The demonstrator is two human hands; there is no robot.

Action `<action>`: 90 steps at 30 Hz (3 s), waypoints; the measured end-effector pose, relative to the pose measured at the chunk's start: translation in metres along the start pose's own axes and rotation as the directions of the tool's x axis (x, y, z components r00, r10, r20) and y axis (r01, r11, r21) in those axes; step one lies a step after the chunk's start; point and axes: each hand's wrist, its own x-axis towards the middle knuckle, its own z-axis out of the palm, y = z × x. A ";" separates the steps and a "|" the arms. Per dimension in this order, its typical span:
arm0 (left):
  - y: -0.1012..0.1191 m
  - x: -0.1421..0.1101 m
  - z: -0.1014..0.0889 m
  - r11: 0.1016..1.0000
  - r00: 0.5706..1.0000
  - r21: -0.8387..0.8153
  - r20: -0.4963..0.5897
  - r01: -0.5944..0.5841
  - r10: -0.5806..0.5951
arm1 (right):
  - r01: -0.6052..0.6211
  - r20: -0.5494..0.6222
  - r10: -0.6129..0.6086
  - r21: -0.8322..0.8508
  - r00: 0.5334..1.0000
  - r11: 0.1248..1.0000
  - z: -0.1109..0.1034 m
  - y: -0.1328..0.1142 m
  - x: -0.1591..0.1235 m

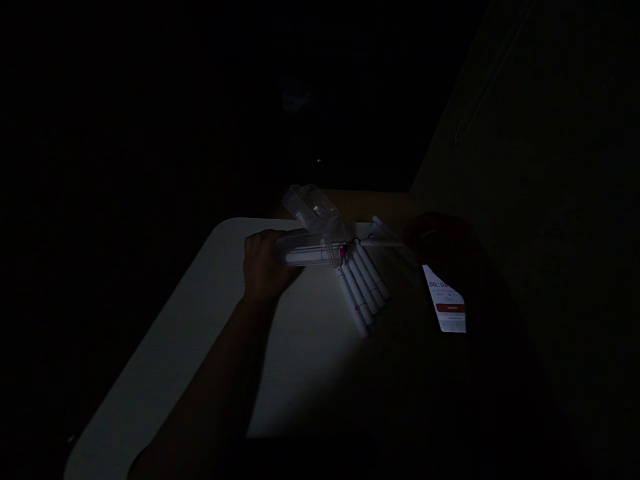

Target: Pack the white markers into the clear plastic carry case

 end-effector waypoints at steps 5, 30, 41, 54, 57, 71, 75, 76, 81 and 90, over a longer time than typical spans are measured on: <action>-0.001 0.000 0.001 1.000 1.000 0.019 0.010 -0.003 0.003 | 0.002 -0.123 0.010 0.096 0.992 0.995 -0.006 -0.014 -0.009; 0.005 0.002 -0.003 0.999 0.999 0.019 0.034 0.027 -0.027 | 0.096 0.014 -0.103 0.241 0.995 0.966 0.003 -0.034 -0.017; 0.006 0.004 -0.004 1.000 0.999 0.020 0.032 0.009 -0.009 | 0.027 0.142 -0.062 0.235 0.988 0.972 0.009 -0.025 -0.009; 0.005 0.004 -0.003 1.000 0.998 0.018 0.051 0.022 -0.023 | 0.049 0.191 -0.086 0.191 0.978 0.980 0.018 -0.010 -0.001; 0.005 0.004 -0.003 1.000 0.998 0.008 0.055 0.030 -0.030 | 0.046 0.191 -0.085 0.198 0.978 0.979 0.021 -0.013 -0.001; 0.008 0.005 -0.004 0.998 0.997 0.009 0.051 0.061 -0.061 | 0.194 0.145 -0.218 0.165 0.965 0.967 0.035 -0.005 0.003; 0.009 0.007 -0.005 0.998 0.997 0.001 0.054 0.062 -0.062 | 0.177 0.172 -0.213 0.203 0.962 0.963 0.039 -0.010 0.000; 0.010 0.007 -0.006 0.998 0.996 0.002 0.059 0.065 -0.065 | 0.176 0.178 -0.214 0.209 0.960 0.962 0.039 -0.010 -0.001; 0.011 0.007 -0.006 0.999 0.998 -0.012 0.042 0.050 -0.049 | 0.175 0.175 -0.212 0.205 0.961 0.963 0.042 -0.013 0.000; 0.009 0.008 -0.006 1.000 0.999 0.000 0.037 0.015 -0.015 | 0.225 0.202 -0.258 0.174 0.945 0.959 0.048 -0.019 -0.003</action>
